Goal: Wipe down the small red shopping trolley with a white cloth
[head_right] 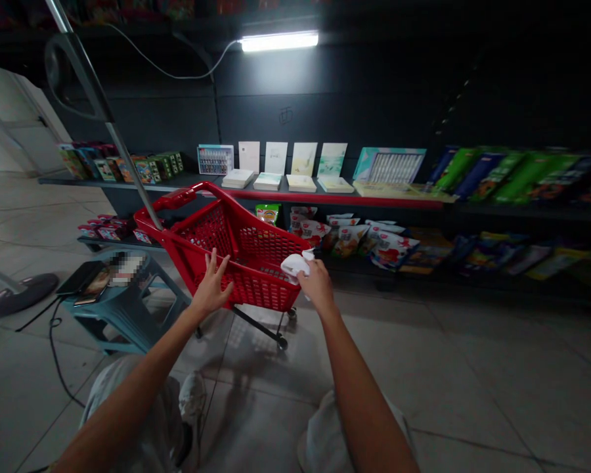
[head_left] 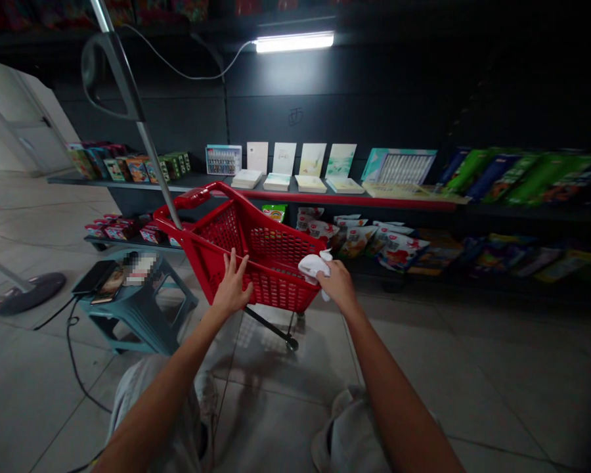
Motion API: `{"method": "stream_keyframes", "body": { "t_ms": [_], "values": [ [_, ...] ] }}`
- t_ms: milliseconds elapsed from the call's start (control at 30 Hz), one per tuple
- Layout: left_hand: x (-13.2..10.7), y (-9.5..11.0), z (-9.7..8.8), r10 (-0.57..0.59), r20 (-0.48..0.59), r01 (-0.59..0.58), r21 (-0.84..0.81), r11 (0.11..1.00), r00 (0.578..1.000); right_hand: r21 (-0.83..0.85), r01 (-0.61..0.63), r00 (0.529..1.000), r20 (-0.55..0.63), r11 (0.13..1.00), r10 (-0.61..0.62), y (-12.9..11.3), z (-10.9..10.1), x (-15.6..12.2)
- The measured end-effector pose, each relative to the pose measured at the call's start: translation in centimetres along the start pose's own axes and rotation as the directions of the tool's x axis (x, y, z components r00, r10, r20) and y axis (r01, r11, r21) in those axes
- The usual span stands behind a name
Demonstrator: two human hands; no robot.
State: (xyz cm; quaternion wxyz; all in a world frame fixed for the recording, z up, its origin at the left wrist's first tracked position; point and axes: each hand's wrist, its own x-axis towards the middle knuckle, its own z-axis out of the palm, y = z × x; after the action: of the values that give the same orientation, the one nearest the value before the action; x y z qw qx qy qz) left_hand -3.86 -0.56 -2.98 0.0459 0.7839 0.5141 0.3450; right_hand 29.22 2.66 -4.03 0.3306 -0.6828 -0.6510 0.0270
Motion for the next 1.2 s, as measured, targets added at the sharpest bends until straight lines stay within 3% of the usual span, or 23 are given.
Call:
{"method": "stream_keyframes", "body": {
  "t_ms": [167, 267, 467, 600, 733, 900, 1033, 1200],
  "values": [
    [1.1, -1.8, -0.4, -0.013, 0.034, 0.013, 0.010, 1.000, 0.999, -0.058, -0.015, 0.998, 0.064, 0.998, 0.019, -1.4, -1.2, -0.4],
    [1.2, -1.7, -0.1, -0.019, 0.023, 0.018, 0.030, 0.999, 1.000, -0.093, 0.003, 0.996, 0.092, 0.996, 0.006, -2.4, -1.6, -0.9],
    [-0.5, 1.5, 1.6, 0.269, 0.138, -0.269, -0.015, 0.963, 0.953, -0.094, 0.121, 0.985, 0.130, 0.988, -0.109, -4.6, -1.7, -2.2],
    [-1.3, 2.7, 2.7, 0.214, 0.128, -0.210, -0.043, 0.977, 0.968, 0.068, 0.165, 0.966, 0.189, 0.984, -0.175, -5.4, -1.5, -2.8],
    [-1.2, 2.3, 2.5, 0.107, 0.098, -0.102, -0.057, 0.993, 0.989, 0.223, 0.207, 0.938, 0.232, 0.953, -0.259, -5.5, -1.3, -3.0],
    [-0.7, 1.0, 2.0, 0.046, 0.074, -0.039, -0.098, 0.994, 0.996, 0.234, 0.218, 0.958, 0.135, 0.948, -0.253, -4.1, -0.6, -1.8],
    [-0.2, -0.1, 1.9, 0.027, 0.033, -0.024, -0.106, 0.994, 0.999, 0.202, 0.094, 0.996, -0.025, 0.975, -0.091, -2.0, 0.4, -0.1],
    [-0.2, -0.6, 1.3, 0.010, 0.018, -0.008, -0.103, 0.995, 1.000, 0.288, 0.003, 0.975, -0.215, 0.958, 0.062, -1.4, 2.0, 0.5]
  ]
}}
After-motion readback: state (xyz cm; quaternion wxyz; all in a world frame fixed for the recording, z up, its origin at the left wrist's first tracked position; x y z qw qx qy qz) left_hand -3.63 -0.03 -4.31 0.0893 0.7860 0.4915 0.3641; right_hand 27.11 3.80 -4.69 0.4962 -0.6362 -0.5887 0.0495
